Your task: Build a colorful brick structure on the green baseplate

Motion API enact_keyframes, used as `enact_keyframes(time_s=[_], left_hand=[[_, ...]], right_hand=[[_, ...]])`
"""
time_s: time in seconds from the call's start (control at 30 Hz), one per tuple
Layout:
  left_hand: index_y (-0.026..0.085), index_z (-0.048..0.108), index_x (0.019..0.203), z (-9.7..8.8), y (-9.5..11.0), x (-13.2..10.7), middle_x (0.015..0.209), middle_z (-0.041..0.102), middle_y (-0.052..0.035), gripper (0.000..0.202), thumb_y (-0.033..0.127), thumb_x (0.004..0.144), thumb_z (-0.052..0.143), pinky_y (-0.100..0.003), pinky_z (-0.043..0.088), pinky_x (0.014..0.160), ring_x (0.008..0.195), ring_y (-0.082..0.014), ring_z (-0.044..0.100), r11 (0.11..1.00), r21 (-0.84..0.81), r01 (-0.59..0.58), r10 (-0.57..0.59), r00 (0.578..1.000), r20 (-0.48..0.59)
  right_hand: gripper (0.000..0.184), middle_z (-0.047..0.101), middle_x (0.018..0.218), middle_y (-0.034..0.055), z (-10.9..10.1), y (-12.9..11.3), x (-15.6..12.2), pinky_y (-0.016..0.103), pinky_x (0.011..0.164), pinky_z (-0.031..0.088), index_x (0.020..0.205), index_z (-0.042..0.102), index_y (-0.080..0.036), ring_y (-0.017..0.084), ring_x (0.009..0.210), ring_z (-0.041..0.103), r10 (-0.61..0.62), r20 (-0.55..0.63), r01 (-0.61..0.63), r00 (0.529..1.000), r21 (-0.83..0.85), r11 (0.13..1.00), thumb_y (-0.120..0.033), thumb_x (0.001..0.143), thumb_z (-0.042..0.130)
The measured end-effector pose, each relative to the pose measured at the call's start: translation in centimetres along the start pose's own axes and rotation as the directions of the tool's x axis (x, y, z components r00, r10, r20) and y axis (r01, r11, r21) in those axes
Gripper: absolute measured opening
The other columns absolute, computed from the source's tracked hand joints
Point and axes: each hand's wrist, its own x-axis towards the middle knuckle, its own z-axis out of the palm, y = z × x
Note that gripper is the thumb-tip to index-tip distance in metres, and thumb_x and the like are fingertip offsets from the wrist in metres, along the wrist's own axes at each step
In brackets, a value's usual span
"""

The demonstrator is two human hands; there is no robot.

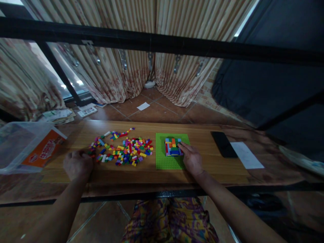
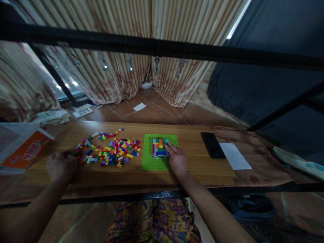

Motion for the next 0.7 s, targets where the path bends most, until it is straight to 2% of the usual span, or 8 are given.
enact_keyframes(time_s=[0.37, 0.5, 0.6, 0.7], left_hand=[[0.006, 0.068, 0.110, -0.2, -0.1, 0.1, 0.114, 0.062, -0.0218, 0.045, 0.027, 0.086, 0.036, -0.044, 0.044, 0.098, 0.114, -0.0337, 0.054, 1.000, -0.002, -0.007, 0.007, 1.000, 0.022], [0.007, 0.067, 0.112, -0.1, -0.3, 0.3, 0.116, 0.061, -0.0226, 0.047, 0.029, 0.086, 0.035, -0.045, 0.044, 0.096, 0.113, -0.0350, 0.054, 1.000, 0.011, 0.001, -0.002, 0.999, 0.050], [0.005, 0.067, 0.113, -0.1, -0.2, 0.3, 0.116, 0.061, -0.0232, 0.048, 0.029, 0.085, 0.035, -0.045, 0.045, 0.095, 0.113, -0.0353, 0.054, 1.000, 0.011, -0.007, 0.006, 0.999, 0.036], [0.005, 0.068, 0.110, -0.1, -0.2, 0.1, 0.112, 0.062, -0.0231, 0.047, 0.027, 0.085, 0.035, -0.044, 0.045, 0.095, 0.111, -0.0349, 0.055, 0.999, 0.011, -0.032, 0.031, 0.999, 0.010]], right_hand=[[0.053, 0.062, 0.131, 0.0100, -0.5, -1.1, 0.5, 0.039, 0.103, 0.047, 0.123, 0.064, -0.018, 0.022, 0.119, 0.059, 0.104, 0.096, -0.107, 0.990, 0.026, 0.994, 0.003, 0.080, 0.040], [0.060, 0.061, 0.132, 0.0082, -1.2, -1.0, 1.0, 0.035, 0.104, 0.046, 0.125, 0.062, -0.020, 0.019, 0.120, 0.058, 0.102, 0.139, -0.117, 0.985, 0.105, 0.988, 0.005, 0.075, 0.041], [0.060, 0.063, 0.129, 0.0063, -1.5, -0.8, 0.9, 0.035, 0.104, 0.046, 0.125, 0.061, -0.022, 0.017, 0.117, 0.060, 0.099, 0.109, -0.119, 0.989, 0.198, 0.973, 0.004, 0.076, 0.039], [0.054, 0.066, 0.123, 0.0086, -1.7, -0.5, 0.5, 0.036, 0.098, 0.051, 0.125, 0.060, -0.020, 0.018, 0.112, 0.063, 0.149, 0.025, -0.150, 0.989, 0.255, 0.955, 0.000, 0.080, 0.037]])
